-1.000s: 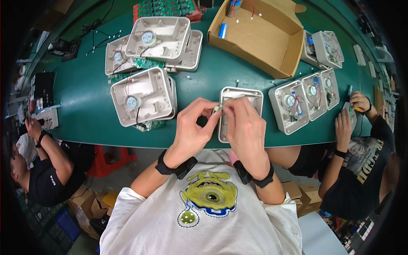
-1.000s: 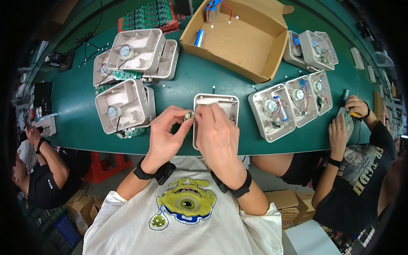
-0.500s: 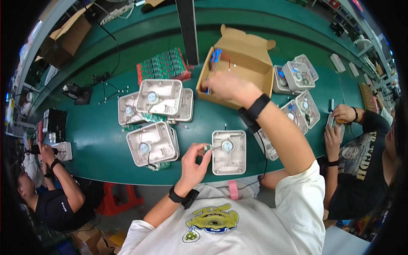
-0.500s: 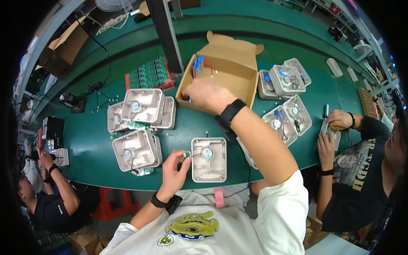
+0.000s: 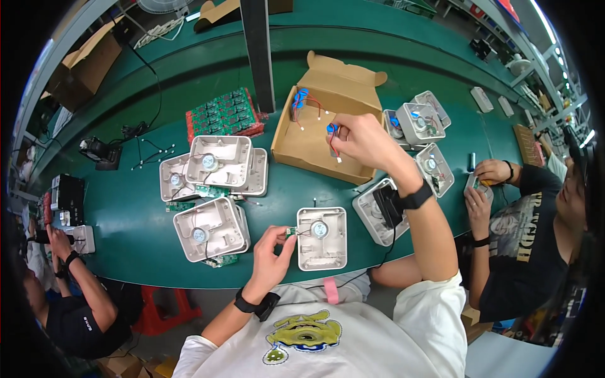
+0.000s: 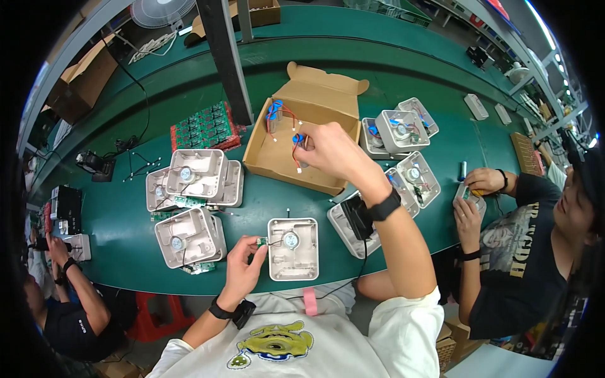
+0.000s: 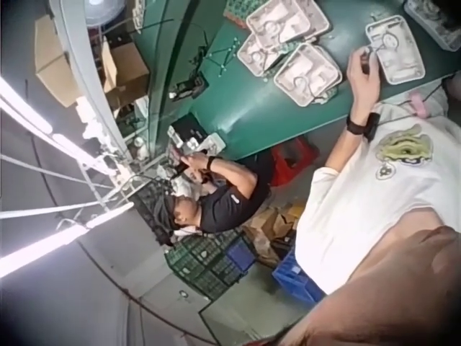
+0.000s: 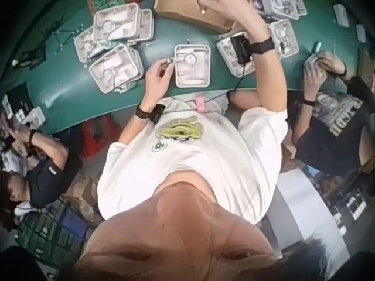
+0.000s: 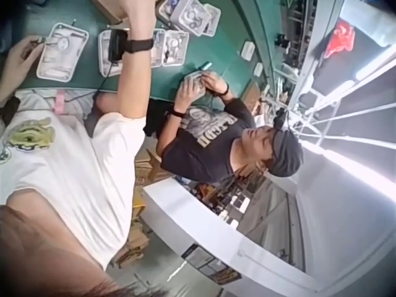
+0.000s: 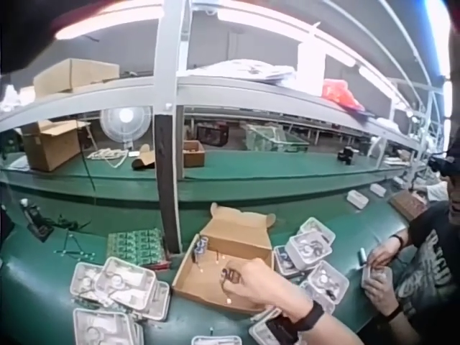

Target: Assembling electronic components by placing batteries and circuit boards into plastic housings.

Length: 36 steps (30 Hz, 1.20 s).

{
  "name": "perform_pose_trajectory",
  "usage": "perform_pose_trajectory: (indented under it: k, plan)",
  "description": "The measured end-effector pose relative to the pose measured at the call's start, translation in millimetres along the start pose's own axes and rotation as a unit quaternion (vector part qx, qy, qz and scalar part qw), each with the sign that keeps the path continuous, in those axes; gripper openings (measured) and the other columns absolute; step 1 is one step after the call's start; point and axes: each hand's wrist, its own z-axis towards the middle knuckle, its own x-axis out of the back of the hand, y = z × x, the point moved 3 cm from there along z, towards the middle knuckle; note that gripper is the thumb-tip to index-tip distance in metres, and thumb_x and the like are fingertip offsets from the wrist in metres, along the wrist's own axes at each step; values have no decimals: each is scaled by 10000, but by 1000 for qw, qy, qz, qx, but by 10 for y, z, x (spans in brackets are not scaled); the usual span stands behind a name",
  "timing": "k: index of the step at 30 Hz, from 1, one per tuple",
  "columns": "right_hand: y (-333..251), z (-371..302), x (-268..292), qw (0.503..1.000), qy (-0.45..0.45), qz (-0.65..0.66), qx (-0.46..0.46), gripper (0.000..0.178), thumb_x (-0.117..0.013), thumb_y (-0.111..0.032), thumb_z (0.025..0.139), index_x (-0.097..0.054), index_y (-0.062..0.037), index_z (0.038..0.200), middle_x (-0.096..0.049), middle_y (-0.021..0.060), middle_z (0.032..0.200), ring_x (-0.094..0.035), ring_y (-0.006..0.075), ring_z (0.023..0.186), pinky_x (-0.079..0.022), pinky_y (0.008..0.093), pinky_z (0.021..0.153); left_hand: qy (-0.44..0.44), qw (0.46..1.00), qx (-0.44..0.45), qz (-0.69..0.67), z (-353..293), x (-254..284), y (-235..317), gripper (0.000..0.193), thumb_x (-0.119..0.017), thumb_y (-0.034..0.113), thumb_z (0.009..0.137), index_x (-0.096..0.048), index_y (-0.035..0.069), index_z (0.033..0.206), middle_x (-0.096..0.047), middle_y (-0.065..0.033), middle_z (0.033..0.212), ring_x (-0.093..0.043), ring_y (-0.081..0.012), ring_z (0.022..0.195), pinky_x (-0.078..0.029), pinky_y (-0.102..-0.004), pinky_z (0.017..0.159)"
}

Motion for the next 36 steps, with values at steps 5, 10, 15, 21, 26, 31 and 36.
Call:
perform_pose_trajectory:
  k: [5, 10, 15, 21, 26, 31, 36]
  plan:
    - [-497, -523, 231, 997, 47, 54, -22, 267, -742, -225, 989, -706, 39, 981, -613, 150, 634, -618, 208, 551, -499, 334, 579, -6, 999, 33, 0, -2, 62, 40, 174, -684, -29, 1014, -643, -57, 1182, -643, -60, 1042, -642, -104, 913, -517, -251, 853]
    - [-619, -1262, -173, 996, 18, 88, -14, 236, -845, -154, 920, -731, 5, 1052, -618, 118, 698, -549, 171, 517, -462, 316, 537, -20, 999, 30, 8, 73, 87, 91, 191, -691, -32, 1006, -651, -47, 1192, -645, -58, 1043, -641, -104, 909, -519, -250, 853]
    - [-504, -1449, -526, 997, 40, 49, -47, 216, -848, -80, 902, -734, 8, 1062, -633, 102, 728, -552, 149, 526, -461, 295, 533, -19, 999, 26, 36, 52, 91, 157, 201, -698, -42, 993, -661, -47, 1190, -649, -62, 1051, -647, -108, 907, -529, -254, 840]
    - [-556, -1444, -531, 975, 114, 176, -74, 145, -801, -30, 936, -744, 31, 1055, -668, 37, 778, -576, 72, 584, -447, 236, 531, -14, 998, 12, 56, 54, 88, 212, 203, -698, -52, 986, -668, -61, 1186, -652, -76, 1068, -657, -112, 909, -540, -258, 829]
    - [-494, -1469, -582, 871, 99, 442, -190, 112, -743, 14, 970, -762, 50, 1074, -706, 31, 896, -608, 52, 680, -430, 204, 531, -18, 998, 14, 56, 78, 94, 217, 198, -698, -56, 983, -677, -69, 1180, -653, -85, 1078, -666, -118, 911, -547, -260, 829]
    - [-506, -1424, -617, 845, 128, 494, -160, 128, -688, 21, 1001, -760, 71, 1095, -731, 67, 959, -619, 74, 676, -437, 204, 510, -19, 998, 12, 66, 103, 99, 268, 190, -701, -55, 981, -685, -69, 1169, -656, -86, 1073, -670, -121, 910, -550, -261, 829]
    - [-530, -1410, -656, 808, 114, 553, -167, 163, -633, 6, 1037, -750, 70, 1131, -744, 105, 948, -658, 106, 650, -468, 215, 481, -6, 997, 15, 74, 115, 93, 285, 203, -706, -56, 976, -689, -66, 1178, -658, -86, 1064, -669, -122, 910, -552, -260, 821]
